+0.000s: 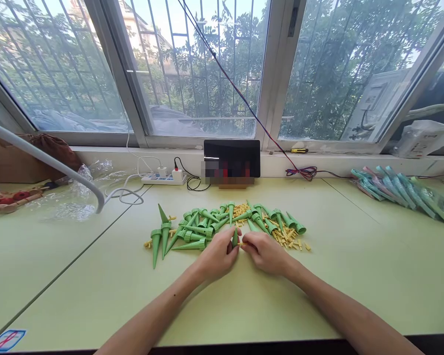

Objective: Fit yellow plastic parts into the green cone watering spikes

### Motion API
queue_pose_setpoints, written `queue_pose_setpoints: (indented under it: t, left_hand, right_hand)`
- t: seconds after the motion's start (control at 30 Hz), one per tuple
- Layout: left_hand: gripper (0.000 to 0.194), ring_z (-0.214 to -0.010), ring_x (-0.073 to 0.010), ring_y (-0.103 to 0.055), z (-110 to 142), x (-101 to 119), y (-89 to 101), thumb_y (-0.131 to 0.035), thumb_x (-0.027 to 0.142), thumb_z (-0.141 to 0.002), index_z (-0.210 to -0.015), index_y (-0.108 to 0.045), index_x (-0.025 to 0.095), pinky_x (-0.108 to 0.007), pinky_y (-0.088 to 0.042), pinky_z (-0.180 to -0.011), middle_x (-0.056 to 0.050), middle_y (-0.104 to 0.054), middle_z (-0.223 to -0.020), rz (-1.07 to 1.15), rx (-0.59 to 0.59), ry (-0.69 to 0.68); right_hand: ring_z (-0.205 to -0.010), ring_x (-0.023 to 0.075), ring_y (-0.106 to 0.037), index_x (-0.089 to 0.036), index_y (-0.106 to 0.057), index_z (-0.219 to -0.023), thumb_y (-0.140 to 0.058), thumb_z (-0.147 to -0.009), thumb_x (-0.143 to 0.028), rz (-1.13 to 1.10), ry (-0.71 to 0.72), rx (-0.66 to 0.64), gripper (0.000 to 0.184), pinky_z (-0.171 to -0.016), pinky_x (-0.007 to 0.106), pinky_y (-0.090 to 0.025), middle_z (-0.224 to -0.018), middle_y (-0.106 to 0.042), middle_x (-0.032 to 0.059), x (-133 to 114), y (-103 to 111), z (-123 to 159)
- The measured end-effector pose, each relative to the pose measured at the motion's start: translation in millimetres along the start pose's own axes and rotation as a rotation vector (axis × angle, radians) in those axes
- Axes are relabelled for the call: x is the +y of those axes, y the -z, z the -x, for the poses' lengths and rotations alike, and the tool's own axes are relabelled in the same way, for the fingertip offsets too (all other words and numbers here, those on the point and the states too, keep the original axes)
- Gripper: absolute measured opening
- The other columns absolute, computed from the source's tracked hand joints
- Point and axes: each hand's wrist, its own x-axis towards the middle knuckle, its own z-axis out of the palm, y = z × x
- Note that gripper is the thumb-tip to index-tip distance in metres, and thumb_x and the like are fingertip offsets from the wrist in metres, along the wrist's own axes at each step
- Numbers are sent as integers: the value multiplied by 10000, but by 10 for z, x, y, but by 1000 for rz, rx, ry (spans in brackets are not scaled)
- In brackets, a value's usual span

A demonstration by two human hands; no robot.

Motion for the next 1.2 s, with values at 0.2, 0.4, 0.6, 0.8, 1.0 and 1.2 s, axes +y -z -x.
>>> queue_pose_setpoints:
  t: [0.2,0.4,0.6,0.8,1.0,1.2]
  left_hand:
    - [175,-566,-113,-488,3,48,17,-485,136,-822,-985,-509,194,-226,-367,-555,29,-538,-721,6,-23,-16]
    - [171,-543,-116,-470,-4,32,4,-481,131,-824,-983,-505,191,-237,-347,-555,51,-505,-642,-10,-23,-20]
    - [86,-541,-113,-459,3,11,-10,-492,149,-818,-857,-435,200,-238,-325,-543,55,-493,-622,-2,-19,-12]
    - [93,-556,-117,-452,4,58,4,-484,137,-810,-870,-447,197,-239,-325,-545,48,-497,-633,-2,-30,-16]
    - [122,-542,-116,-461,6,51,-2,-487,153,-832,-949,-491,187,-237,-340,-549,53,-497,-624,2,-34,4]
    - [217,-494,-94,-448,-14,43,18,-498,154,-831,-1045,-505,186,-208,-308,-499,73,-482,-606,66,2,48]
  right_hand:
    - [-683,157,-491,-194,-455,-748,-398,-989,-181,1,-11,6,248,-655,282,-366,-770,-597,34,-16,-17,-10]
    - [-654,156,-479,-203,-437,-750,-391,-994,-194,-15,-51,24,249,-627,276,-347,-744,-590,24,-20,-22,-19]
    - [-620,157,-452,-218,-417,-792,-387,-997,-222,-70,-83,62,208,-596,267,-337,-717,-559,4,-19,-50,-20]
    - [-580,156,-441,-219,-456,-842,-396,-988,-216,-118,-105,99,158,-583,270,-339,-671,-536,-12,-26,-74,-28]
    - [-572,150,-490,-206,-505,-900,-441,-967,-219,-185,-131,120,94,-570,256,-350,-649,-539,-23,-43,-48,-35]
    - [-545,140,-471,-208,-513,-987,-467,-947,-203,-165,-110,96,61,-566,246,-352,-617,-521,-48,-77,-3,-23]
